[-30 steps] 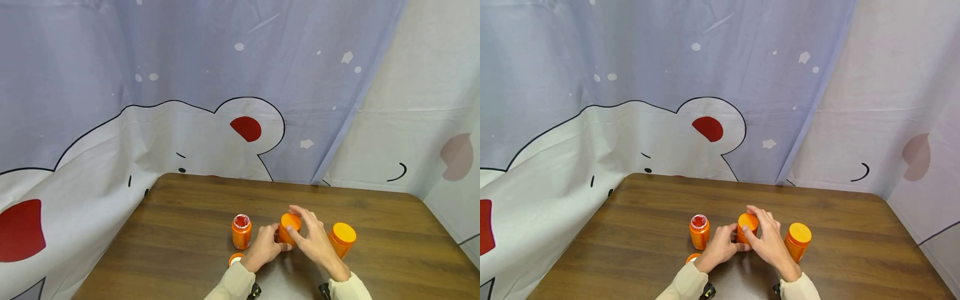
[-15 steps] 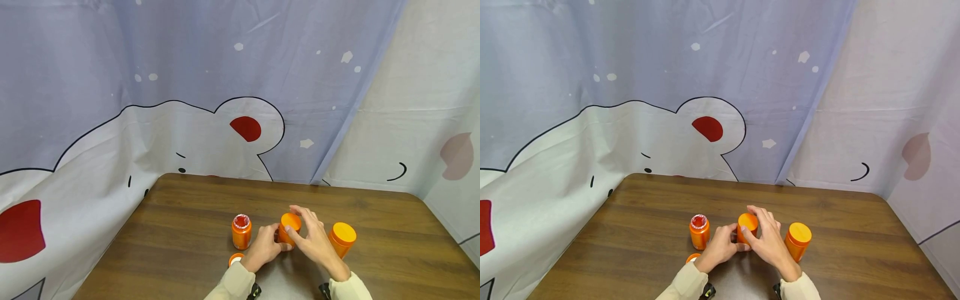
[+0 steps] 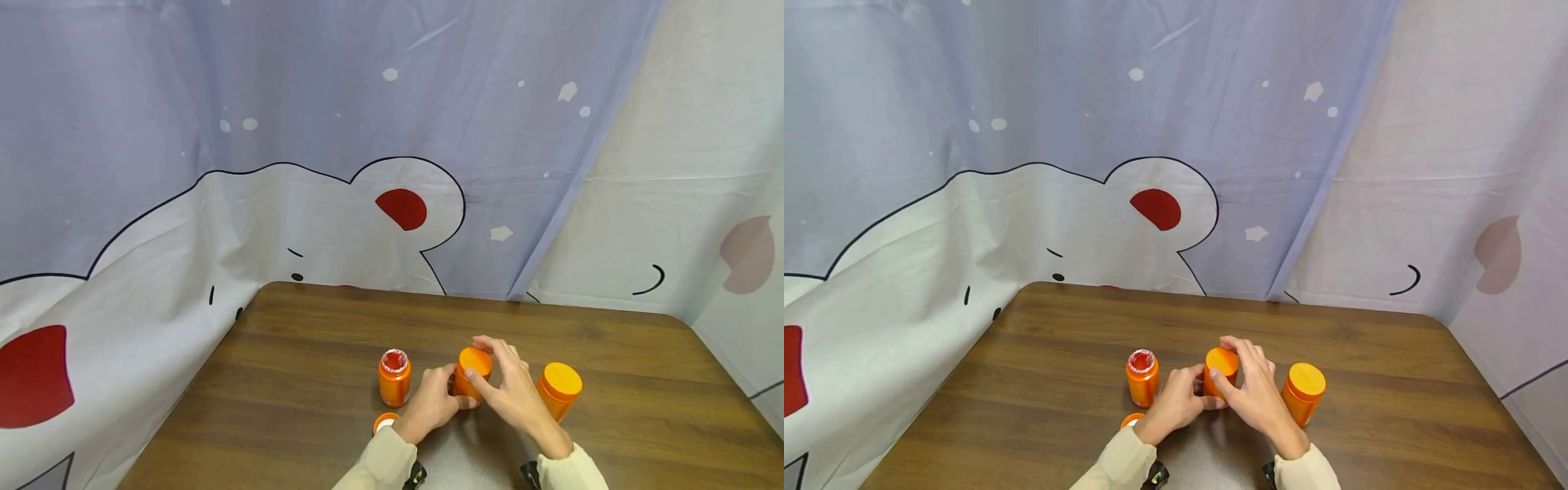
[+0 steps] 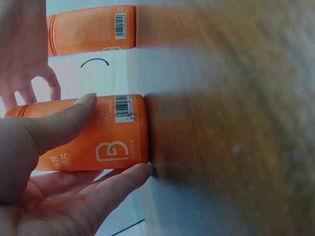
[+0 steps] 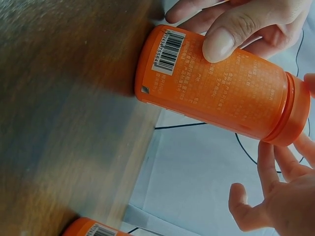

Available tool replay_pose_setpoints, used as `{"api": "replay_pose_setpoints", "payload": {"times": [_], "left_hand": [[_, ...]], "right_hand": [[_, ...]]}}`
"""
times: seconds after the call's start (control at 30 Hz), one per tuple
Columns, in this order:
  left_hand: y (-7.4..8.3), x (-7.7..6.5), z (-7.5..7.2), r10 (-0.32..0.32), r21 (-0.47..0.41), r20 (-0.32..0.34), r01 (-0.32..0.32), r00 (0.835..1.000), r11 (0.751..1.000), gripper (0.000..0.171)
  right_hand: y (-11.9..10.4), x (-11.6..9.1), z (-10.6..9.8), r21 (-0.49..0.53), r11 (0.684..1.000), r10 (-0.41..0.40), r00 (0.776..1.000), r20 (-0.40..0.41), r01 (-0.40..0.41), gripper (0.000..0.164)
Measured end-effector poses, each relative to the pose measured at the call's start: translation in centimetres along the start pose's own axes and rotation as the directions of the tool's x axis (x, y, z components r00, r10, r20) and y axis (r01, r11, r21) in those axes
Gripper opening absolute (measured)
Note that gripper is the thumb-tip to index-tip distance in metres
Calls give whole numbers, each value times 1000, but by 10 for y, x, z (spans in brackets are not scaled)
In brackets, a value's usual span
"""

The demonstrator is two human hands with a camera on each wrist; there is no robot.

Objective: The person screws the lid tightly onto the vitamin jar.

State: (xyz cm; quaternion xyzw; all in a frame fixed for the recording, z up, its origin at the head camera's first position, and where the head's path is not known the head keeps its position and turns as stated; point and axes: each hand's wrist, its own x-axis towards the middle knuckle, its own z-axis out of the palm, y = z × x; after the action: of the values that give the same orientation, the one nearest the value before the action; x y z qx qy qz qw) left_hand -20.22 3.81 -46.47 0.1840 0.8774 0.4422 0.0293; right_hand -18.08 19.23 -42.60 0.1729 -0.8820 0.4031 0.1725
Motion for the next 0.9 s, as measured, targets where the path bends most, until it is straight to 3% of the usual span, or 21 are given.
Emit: {"api": "replay_pose_setpoints", "payload": {"times": [0.6,0.9], "left_hand": [[0,0,-1,25,8,-6,-25,1000,1000,44],[1,-1,-2,23,62,-10,-22,1000,998,48]], "right_hand": [[2,-1,0,18,999,-28,1000,11,28,49],[2,1,-1,8,1000,15,1000,11,-15,49]]}}
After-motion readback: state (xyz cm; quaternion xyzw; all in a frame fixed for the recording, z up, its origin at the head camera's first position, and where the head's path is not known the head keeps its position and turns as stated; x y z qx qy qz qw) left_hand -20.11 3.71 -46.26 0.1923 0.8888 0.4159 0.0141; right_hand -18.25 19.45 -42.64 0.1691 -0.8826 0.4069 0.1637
